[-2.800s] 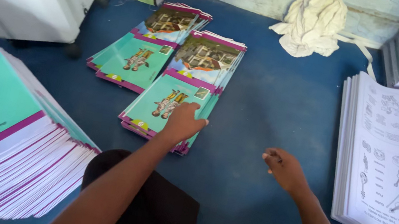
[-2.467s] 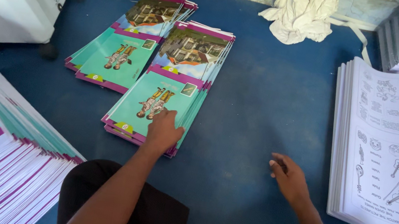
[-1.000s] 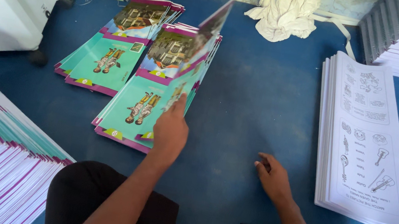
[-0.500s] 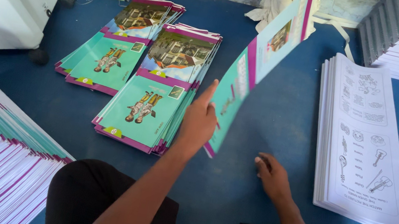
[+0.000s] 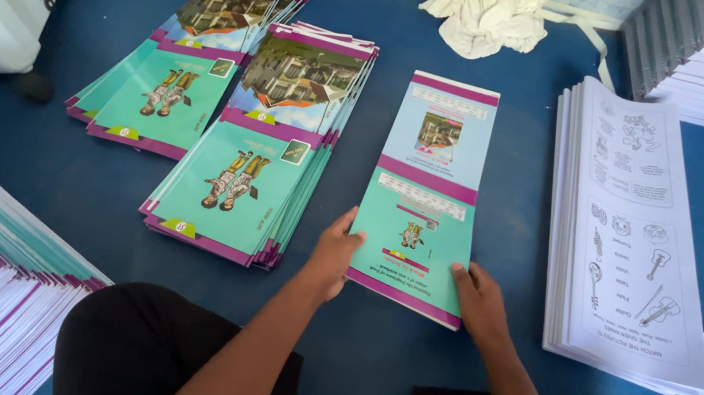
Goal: The person sits on the floor and assembles booklets by inserting loose printed pages into pre-folded covers. The person repeatedly picks a cover, opens it, inserts a page, closes it, and places the finished booklet onto a growing stack.
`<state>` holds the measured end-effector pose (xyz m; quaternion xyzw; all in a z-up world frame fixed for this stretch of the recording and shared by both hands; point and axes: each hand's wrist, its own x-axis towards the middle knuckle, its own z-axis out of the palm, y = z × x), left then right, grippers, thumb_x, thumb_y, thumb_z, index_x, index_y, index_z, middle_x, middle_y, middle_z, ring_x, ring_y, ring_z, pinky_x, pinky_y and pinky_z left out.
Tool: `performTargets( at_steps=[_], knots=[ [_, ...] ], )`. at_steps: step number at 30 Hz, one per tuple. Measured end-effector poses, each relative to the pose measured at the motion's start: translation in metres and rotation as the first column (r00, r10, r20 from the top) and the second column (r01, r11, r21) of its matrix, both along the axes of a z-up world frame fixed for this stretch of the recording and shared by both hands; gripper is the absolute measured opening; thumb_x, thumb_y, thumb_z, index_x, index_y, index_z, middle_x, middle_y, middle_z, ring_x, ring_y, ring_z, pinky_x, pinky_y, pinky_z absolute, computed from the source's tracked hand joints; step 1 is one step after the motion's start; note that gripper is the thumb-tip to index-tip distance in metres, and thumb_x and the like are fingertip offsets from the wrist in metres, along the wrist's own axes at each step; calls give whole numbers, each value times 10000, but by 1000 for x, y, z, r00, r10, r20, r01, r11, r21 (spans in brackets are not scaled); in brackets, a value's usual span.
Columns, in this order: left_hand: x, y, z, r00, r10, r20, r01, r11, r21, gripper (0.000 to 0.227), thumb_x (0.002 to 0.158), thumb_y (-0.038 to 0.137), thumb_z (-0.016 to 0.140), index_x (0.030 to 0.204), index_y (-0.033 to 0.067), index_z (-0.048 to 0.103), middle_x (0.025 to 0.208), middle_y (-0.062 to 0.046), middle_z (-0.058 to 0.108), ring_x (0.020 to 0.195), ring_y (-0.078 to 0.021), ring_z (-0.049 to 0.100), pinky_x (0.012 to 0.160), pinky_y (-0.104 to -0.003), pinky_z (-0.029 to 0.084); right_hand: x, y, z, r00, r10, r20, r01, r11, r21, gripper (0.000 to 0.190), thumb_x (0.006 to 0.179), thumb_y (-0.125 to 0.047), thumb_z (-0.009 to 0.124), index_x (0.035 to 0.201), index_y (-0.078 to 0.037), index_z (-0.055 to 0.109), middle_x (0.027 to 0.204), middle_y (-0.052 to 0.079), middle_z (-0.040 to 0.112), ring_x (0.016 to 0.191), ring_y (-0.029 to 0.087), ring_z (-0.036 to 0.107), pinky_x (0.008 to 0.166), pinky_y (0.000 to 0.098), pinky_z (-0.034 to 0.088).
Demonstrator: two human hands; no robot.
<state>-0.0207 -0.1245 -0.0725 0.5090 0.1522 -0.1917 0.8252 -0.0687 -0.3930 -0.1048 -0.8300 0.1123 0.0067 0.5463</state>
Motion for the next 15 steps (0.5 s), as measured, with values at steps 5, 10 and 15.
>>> performTargets(
  at_steps=[5,10,15],
  knots=[
    [3,1,-24,993,-23,119,3,986,165,684,986,64,523,1607,68,237,1401,-219,576,1233,-250,619,1020,-363,501,-1,12,30,982,-67,-177,71,997,19,503,989,-304,585,1383,9,575,976,147,759,845,194,720,788,344,560],
    [0,-4,-40,989,-13,148,-31,957,287,683,964,86,556,1576,72,250,1343,-210,612,1183,-235,633,992,-358,509,-2,13,40,976,-97,-194,98,995,-3,565,974,-250,612,1464,9,506,1004,167,759,900,211,724,819,357,557],
    [-2,-11,-44,954,-43,298,-102,885,454,562,925,141,642,1454,25,490,1324,-176,634,1168,-241,644,990,-369,525,0,7,39,976,-130,-176,129,991,-15,574,950,-204,640,1472,-4,507,1003,146,754,910,209,720,843,350,558]
  ],
)
